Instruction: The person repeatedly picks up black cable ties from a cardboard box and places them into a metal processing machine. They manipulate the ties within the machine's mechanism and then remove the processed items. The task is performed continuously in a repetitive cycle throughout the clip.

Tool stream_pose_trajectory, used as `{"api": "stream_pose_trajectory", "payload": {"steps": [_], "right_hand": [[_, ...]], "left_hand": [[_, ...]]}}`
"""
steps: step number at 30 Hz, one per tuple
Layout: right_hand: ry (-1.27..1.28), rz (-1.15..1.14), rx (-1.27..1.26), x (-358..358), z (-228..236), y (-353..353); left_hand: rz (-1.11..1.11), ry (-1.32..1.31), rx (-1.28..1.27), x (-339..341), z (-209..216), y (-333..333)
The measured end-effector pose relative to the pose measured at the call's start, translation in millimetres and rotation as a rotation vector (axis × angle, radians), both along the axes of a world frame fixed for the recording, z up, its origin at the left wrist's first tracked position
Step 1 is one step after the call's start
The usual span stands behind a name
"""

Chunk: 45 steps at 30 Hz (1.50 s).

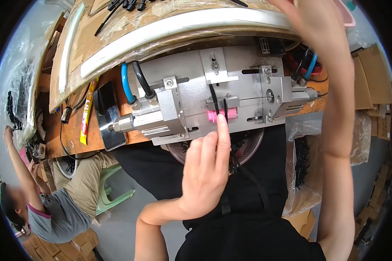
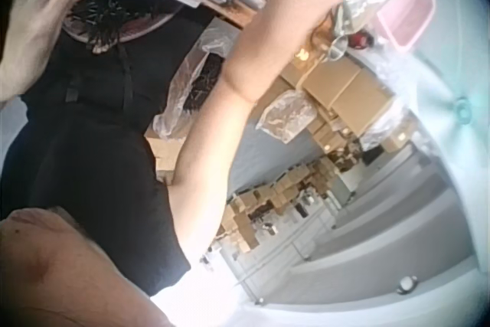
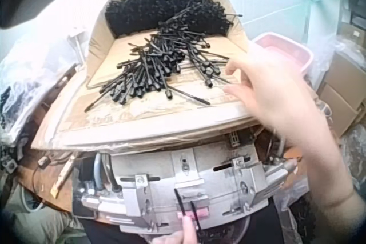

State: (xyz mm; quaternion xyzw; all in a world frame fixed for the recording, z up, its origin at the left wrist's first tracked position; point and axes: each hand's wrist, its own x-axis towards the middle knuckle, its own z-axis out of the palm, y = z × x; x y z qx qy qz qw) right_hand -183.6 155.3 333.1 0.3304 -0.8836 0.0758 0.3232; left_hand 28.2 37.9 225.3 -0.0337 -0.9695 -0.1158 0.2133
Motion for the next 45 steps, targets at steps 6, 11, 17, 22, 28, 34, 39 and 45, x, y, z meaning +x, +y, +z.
{"api": "stream_pose_trajectory", "payload": {"steps": [6,11,17,22,28,34,39,45], "right_hand": [[-0.268,0.001,0.192,-74.2,25.3,-13.8],[-0.271,0.033,0.171,-77.5,24.2,-4.4],[-0.391,-0.039,0.021,-65.5,29.4,9.9],[-0.315,0.118,0.058,-104.9,12.3,25.8],[-0.342,-0.043,0.237,-61.7,45.7,-18.7],[-0.504,0.035,0.114,-84.1,43.6,-14.0],[-0.470,0.265,-0.347,-34.9,34.5,15.6],[-0.406,0.342,-0.510,-2.0,19.7,29.0]], "left_hand": [[-0.041,-0.061,0.021,-9.8,-16.9,9.3],[-0.047,-0.050,0.023,-12.0,-19.9,6.9],[-0.073,-0.114,0.031,-11.0,-11.2,3.8],[-0.137,0.064,0.035,-51.4,36.8,-25.4],[-0.088,0.435,-0.024,-183.7,90.0,-64.0],[-0.217,0.147,0.090,-160.4,100.8,-89.0],[-0.056,0.212,0.234,-74.7,75.0,-62.1],[-0.096,-0.056,0.108,4.2,4.7,-5.3]]}}
